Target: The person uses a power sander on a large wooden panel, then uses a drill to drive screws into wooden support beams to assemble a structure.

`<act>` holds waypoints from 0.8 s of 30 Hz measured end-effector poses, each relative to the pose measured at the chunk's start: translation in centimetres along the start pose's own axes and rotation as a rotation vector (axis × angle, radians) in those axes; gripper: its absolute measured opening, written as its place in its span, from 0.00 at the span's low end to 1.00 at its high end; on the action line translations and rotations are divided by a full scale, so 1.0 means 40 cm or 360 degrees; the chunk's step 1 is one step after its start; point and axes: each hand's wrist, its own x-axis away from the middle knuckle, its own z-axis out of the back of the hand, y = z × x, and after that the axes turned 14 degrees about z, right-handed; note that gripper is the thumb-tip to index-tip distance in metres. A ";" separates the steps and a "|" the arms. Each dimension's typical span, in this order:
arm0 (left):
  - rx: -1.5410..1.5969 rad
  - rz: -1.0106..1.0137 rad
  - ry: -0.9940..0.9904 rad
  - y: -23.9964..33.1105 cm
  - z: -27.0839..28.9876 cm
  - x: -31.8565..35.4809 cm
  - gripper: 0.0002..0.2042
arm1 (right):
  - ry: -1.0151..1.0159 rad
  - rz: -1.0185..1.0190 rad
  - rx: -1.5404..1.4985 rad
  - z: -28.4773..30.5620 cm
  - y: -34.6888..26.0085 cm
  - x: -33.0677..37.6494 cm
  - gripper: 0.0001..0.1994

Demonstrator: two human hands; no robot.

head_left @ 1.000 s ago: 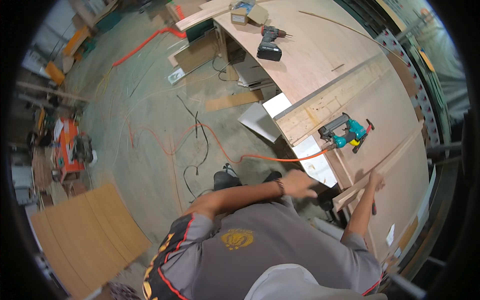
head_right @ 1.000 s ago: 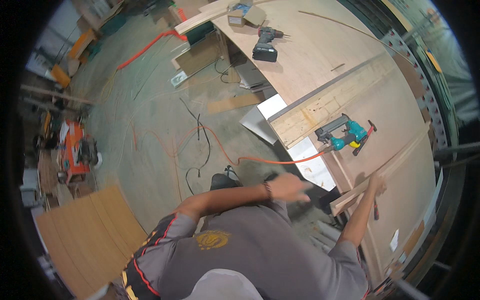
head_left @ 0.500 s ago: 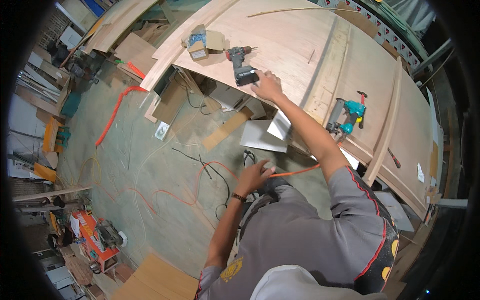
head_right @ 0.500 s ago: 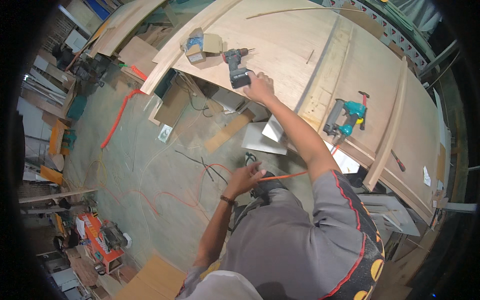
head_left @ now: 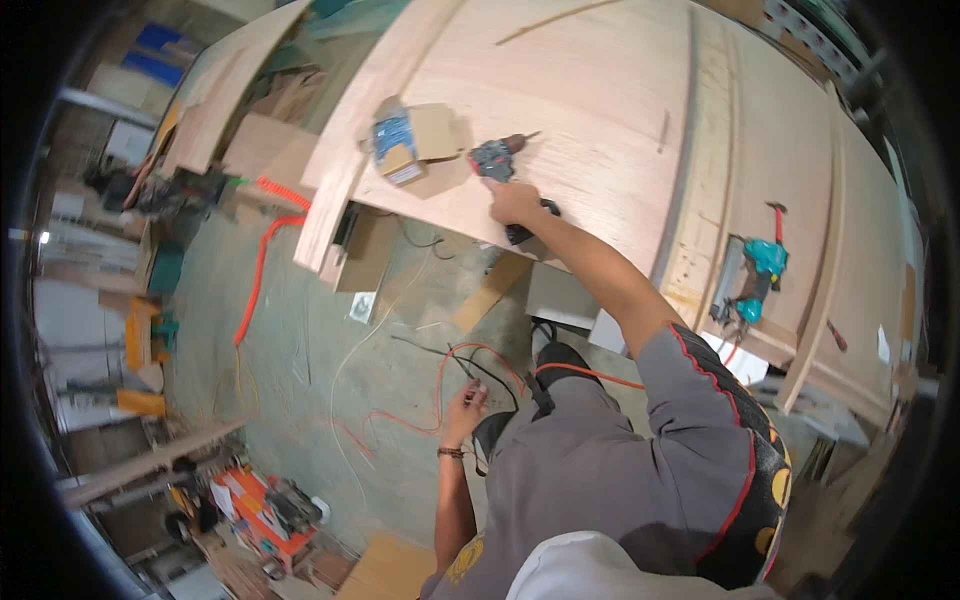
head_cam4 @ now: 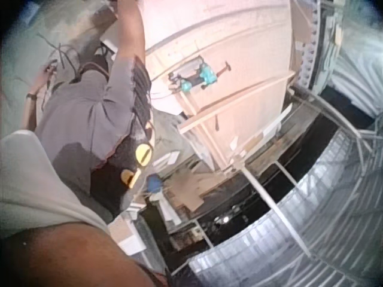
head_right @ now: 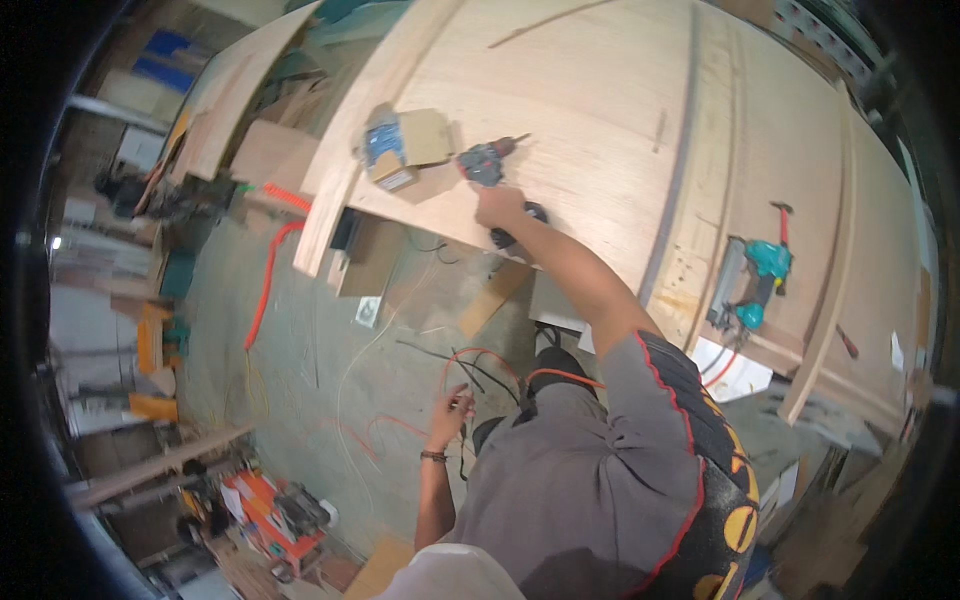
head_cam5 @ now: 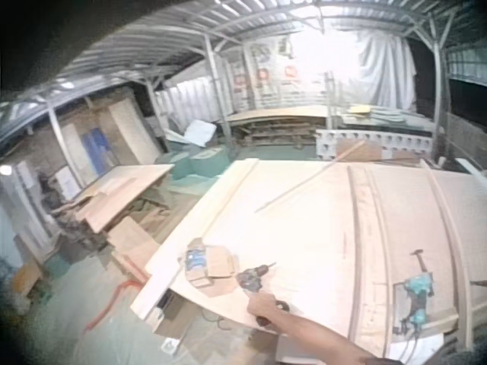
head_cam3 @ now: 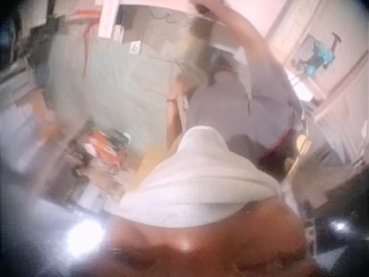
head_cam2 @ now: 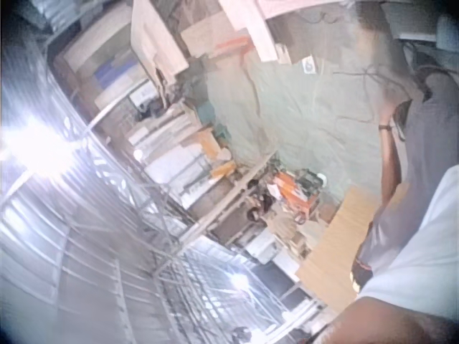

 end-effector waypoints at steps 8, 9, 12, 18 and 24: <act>-0.0143 -0.0336 -0.0034 0.196 0.071 -0.239 0.19 | 0.0265 -0.0054 -0.0374 0.175 0.030 0.292 0.35; -0.0161 -0.0379 -0.0022 0.211 0.083 -0.289 0.19 | 0.0511 0.0036 -0.0471 0.181 0.047 0.328 0.35; -0.0215 -0.0474 0.0099 0.319 0.101 -0.355 0.18 | 0.1075 0.0277 -0.0795 0.179 0.067 0.472 0.37; -0.0163 -0.1099 0.0807 0.617 0.259 -0.484 0.17 | 0.1765 0.0072 -0.1464 0.213 -0.084 0.758 0.47; -0.0287 -0.1309 0.0993 0.908 0.409 -0.648 0.12 | 0.2419 -0.0647 -0.1418 0.218 -0.209 0.939 0.10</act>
